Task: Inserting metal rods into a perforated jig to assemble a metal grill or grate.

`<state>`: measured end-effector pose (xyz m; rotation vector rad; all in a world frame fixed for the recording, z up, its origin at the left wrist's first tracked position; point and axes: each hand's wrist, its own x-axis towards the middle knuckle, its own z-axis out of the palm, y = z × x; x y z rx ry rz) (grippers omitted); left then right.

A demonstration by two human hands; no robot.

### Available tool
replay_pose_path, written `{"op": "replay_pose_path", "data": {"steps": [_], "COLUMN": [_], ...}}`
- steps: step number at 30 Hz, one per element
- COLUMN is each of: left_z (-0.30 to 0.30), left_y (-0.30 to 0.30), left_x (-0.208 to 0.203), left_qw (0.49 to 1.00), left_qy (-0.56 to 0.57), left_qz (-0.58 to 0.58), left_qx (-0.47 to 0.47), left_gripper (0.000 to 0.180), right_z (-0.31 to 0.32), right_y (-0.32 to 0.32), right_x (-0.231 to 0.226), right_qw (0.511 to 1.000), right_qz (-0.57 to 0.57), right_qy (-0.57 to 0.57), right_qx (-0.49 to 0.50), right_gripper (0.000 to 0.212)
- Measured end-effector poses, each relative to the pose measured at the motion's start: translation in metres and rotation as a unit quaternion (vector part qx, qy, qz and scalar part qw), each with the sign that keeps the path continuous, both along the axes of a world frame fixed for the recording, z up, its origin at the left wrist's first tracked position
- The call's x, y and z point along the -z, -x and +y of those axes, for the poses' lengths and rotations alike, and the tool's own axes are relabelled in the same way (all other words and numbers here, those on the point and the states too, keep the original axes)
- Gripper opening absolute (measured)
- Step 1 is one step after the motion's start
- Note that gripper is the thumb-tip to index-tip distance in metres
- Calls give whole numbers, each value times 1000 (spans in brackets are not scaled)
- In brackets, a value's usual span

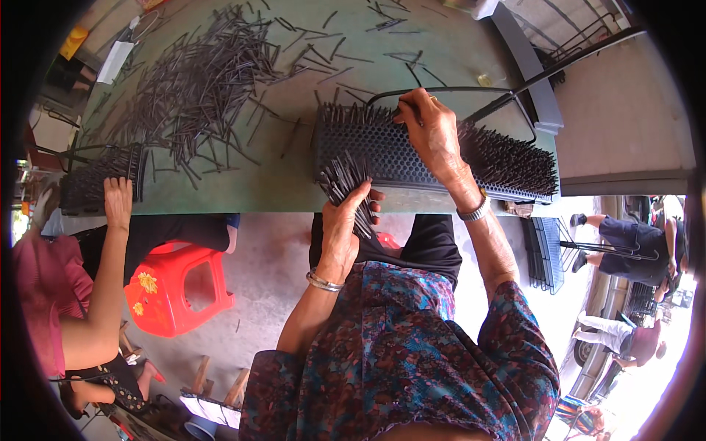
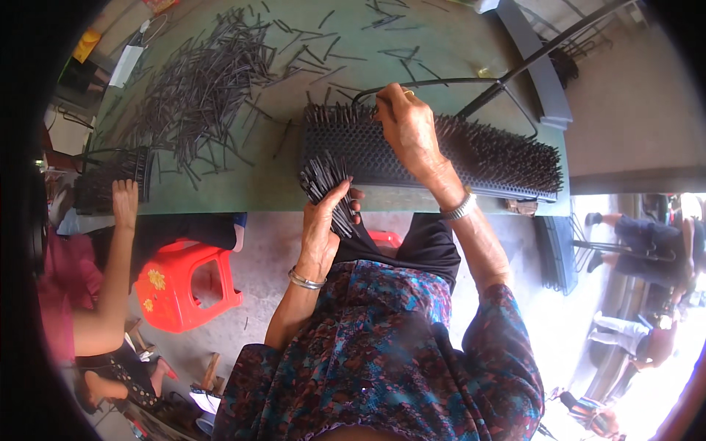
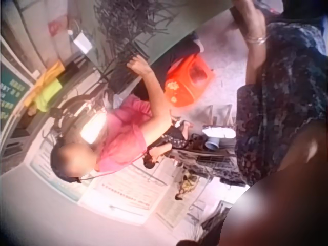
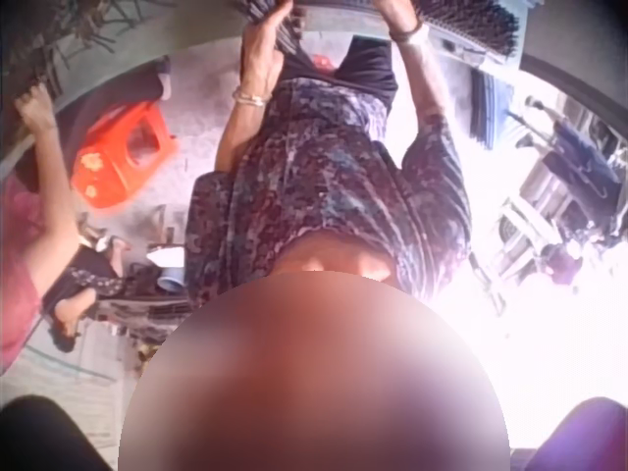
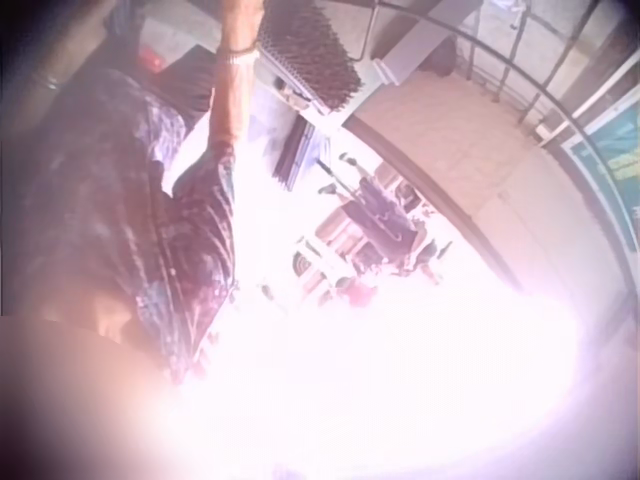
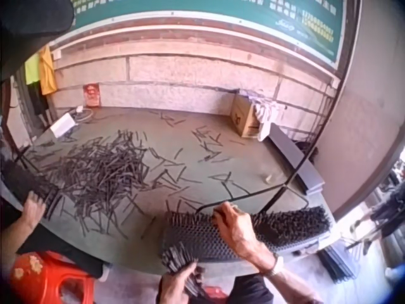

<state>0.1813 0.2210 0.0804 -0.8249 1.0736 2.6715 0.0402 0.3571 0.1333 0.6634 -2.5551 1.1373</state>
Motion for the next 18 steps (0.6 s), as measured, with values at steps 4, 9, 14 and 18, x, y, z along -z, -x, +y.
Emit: {"op": "replay_pose_path", "data": {"steps": [4, 9, 14, 18], "left_z": [1, 1, 2, 4], "left_y": [0, 1, 3, 4], "left_x": [-1, -1, -9, -11], "left_qw": [1000, 1000, 1000, 1000], "left_qy": [2, 12, 10, 12], "left_qz": [4, 4, -2, 0], "left_qx": [1, 10, 7, 5], "left_gripper": [18, 17, 17, 17], "right_z": [-1, -7, -11, -7], "right_y": [9, 12, 10, 7], "right_x": [12, 16, 19, 20], "right_qw": [999, 995, 991, 988], "right_qz": [-19, 57, 82, 96], "right_qy": [22, -60, -98, -117], "right_qx": [-33, -51, -35, 5], "right_gripper": [8, 10, 12, 16]}}
